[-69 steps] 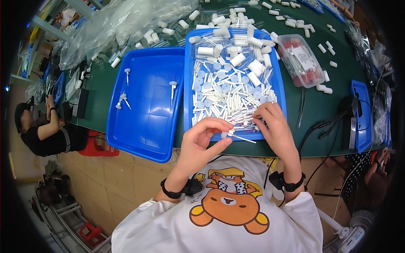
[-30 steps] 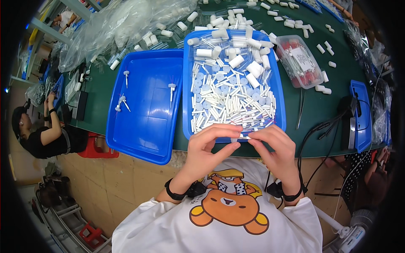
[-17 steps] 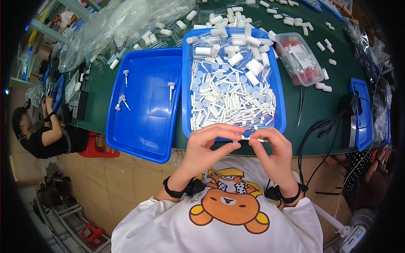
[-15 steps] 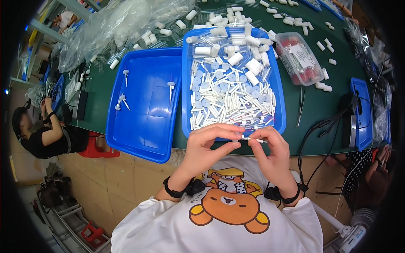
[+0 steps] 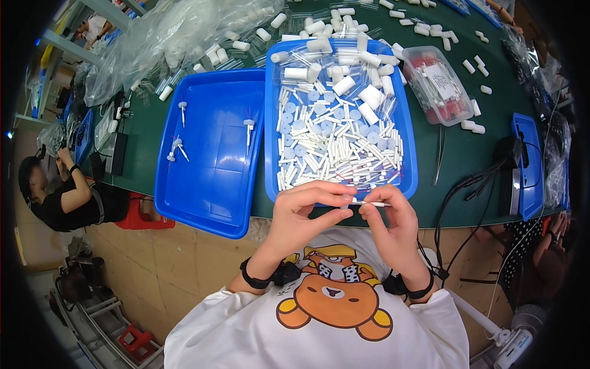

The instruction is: The recorder is assembling small plastic components, likely for a medical or laboratory device, by inserting a thin rod into a white plastic housing.

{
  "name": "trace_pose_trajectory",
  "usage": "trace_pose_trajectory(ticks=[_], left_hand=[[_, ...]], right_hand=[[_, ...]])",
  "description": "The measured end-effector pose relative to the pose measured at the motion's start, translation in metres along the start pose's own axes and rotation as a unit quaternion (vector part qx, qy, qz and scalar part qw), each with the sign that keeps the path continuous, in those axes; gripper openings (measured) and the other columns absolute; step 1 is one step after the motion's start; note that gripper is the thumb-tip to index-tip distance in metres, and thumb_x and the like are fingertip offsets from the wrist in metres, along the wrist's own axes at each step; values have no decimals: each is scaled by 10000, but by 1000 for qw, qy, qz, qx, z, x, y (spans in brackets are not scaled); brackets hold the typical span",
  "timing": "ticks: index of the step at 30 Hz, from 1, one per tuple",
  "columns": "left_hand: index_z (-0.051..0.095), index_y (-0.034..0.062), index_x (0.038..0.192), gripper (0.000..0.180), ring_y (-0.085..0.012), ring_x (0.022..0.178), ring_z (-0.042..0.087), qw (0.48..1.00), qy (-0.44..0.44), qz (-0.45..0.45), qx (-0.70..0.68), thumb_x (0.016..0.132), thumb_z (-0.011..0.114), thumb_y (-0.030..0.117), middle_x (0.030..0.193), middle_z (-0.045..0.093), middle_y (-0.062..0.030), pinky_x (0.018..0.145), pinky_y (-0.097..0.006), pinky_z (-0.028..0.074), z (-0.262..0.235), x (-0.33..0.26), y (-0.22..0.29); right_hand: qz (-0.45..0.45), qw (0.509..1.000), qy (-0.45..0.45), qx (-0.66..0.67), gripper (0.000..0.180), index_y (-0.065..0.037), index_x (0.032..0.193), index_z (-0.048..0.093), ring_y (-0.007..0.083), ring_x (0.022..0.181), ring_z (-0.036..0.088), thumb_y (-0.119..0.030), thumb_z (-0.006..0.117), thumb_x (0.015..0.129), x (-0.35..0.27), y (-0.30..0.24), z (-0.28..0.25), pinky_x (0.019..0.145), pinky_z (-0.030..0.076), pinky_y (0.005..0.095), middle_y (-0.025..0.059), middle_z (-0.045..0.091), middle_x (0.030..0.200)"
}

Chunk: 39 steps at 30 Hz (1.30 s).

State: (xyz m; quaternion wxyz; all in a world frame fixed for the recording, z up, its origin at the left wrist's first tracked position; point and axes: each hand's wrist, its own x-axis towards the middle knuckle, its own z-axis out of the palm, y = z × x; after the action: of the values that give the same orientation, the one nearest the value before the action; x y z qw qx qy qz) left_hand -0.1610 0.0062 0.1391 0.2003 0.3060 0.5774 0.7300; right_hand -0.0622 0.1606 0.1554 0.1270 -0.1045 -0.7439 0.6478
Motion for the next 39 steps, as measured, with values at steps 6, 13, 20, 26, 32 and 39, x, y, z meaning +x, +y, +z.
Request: trace_pose_trajectory(ticks=[6,13,20,26,32,39], left_hand=[[678,-23,916,240,-260,988,647,1000,-8,-5,4,708,718,-136,1035,654,-196,835,-330,542,-1,2,2],[681,-22,904,236,-254,973,650,999,-18,-10,29,703,717,-140,1024,660,-190,816,-323,546,-2,5,3],[690,-22,890,233,-251,959,656,1000,3,-18,23,691,724,-140,1016,665,-182,803,-328,550,2,7,2],[702,-22,848,208,-254,947,661,998,-29,-5,49,677,736,-134,993,672,-171,807,-328,550,-1,8,5],[704,-20,859,212,-256,949,660,1000,-10,-13,25,679,739,-128,990,672,-173,805,-327,549,2,6,6],[673,-34,961,290,-260,981,649,1000,-9,-26,11,696,716,-144,1030,656,-182,848,-337,531,3,3,5]], right_hand=[[110,985,-21,135,106,13,1001,542,105,857,582,14,572,900,1,-6,-2,758,477,244,41,569,933],[150,974,-31,169,112,19,1007,562,110,885,592,4,584,899,4,-5,-9,771,481,240,45,572,971],[107,987,-13,122,120,19,1015,554,106,875,590,12,578,898,3,-4,-6,758,484,239,43,571,965],[101,982,-34,156,136,27,1018,550,110,873,588,31,582,886,3,1,-11,765,484,244,52,569,960],[70,986,-24,149,136,55,980,605,133,852,616,56,623,846,3,4,-11,745,494,241,82,623,917],[69,992,-1,108,174,49,973,674,143,802,656,63,675,800,4,2,-14,681,514,250,113,694,904]])
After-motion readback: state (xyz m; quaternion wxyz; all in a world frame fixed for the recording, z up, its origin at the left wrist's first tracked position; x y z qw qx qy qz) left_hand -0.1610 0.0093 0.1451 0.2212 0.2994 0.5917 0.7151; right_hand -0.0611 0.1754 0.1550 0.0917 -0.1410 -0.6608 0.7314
